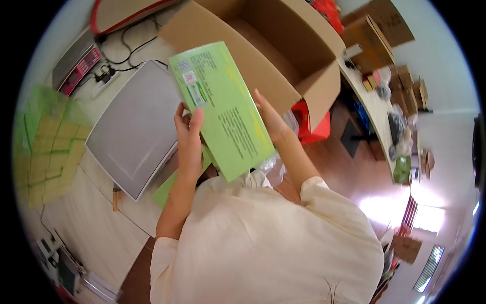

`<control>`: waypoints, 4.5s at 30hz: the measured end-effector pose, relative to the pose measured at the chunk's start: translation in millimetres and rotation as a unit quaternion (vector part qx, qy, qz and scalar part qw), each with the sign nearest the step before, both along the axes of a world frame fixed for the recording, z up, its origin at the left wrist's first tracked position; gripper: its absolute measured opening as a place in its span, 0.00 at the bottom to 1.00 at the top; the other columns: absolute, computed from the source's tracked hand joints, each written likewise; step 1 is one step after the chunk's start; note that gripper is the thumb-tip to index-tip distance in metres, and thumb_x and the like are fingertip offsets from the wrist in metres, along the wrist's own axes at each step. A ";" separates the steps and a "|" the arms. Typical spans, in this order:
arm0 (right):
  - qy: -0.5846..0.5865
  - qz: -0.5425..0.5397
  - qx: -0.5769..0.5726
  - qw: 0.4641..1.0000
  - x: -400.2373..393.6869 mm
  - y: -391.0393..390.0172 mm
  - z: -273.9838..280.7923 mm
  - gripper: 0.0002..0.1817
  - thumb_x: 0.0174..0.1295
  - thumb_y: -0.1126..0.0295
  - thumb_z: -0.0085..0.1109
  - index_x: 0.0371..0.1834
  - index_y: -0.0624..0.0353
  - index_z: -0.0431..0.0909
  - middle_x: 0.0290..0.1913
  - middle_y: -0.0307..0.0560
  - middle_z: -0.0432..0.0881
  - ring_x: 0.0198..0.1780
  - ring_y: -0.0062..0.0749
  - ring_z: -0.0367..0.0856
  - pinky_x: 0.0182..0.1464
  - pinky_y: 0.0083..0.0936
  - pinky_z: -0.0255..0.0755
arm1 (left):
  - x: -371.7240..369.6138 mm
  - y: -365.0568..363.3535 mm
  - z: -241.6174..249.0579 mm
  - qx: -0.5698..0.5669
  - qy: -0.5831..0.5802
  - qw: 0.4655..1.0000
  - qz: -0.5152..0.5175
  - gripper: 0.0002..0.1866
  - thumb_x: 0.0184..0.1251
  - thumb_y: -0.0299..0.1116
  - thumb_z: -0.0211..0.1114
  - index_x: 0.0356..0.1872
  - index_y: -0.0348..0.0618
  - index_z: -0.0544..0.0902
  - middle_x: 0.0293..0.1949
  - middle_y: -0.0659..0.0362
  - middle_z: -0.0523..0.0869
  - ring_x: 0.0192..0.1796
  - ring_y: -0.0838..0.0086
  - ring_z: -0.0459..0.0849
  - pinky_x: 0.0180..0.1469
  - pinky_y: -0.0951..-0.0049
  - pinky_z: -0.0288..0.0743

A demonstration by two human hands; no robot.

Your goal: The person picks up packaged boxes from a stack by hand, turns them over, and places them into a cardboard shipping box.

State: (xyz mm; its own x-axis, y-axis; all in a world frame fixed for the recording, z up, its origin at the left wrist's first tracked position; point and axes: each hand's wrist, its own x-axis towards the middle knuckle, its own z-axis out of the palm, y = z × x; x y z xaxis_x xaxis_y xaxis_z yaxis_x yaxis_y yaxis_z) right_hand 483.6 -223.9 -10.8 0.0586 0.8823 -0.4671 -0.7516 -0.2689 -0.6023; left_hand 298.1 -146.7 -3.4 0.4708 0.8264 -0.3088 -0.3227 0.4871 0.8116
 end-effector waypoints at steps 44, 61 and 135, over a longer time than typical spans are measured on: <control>-0.946 -0.063 -0.126 0.291 380.6 317.1 -206.2 0.32 0.55 0.68 0.62 0.65 0.53 0.66 0.58 0.61 0.68 0.58 0.56 0.67 0.58 0.49 0.62 | -100.7 -69.7 -140.5 0.290 0.733 0.592 -0.169 0.37 0.43 0.26 0.71 0.61 0.43 0.69 0.57 0.51 0.71 0.63 0.55 0.67 0.69 0.51 0.53; -0.584 0.161 0.503 0.616 14.5 226.6 17.6 0.16 0.55 0.75 0.60 0.48 0.59 0.76 0.48 0.50 0.77 0.52 0.46 0.73 0.57 0.35 0.66 | -149.9 85.9 14.7 0.257 0.560 0.748 -0.247 0.42 0.57 0.54 0.66 0.68 0.42 0.63 0.60 0.48 0.72 0.62 0.56 0.69 0.64 0.63 0.63; 0.172 0.419 0.084 0.887 -107.9 157.5 -76.8 0.32 0.59 0.39 0.51 0.52 0.56 0.77 0.43 0.48 0.81 0.39 0.34 0.79 0.41 0.32 0.74 | -110.9 -54.9 -48.1 -0.001 -0.003 0.968 0.252 0.43 0.67 0.56 0.58 0.74 0.47 0.48 0.69 0.58 0.60 0.69 0.68 0.62 0.67 0.62 0.62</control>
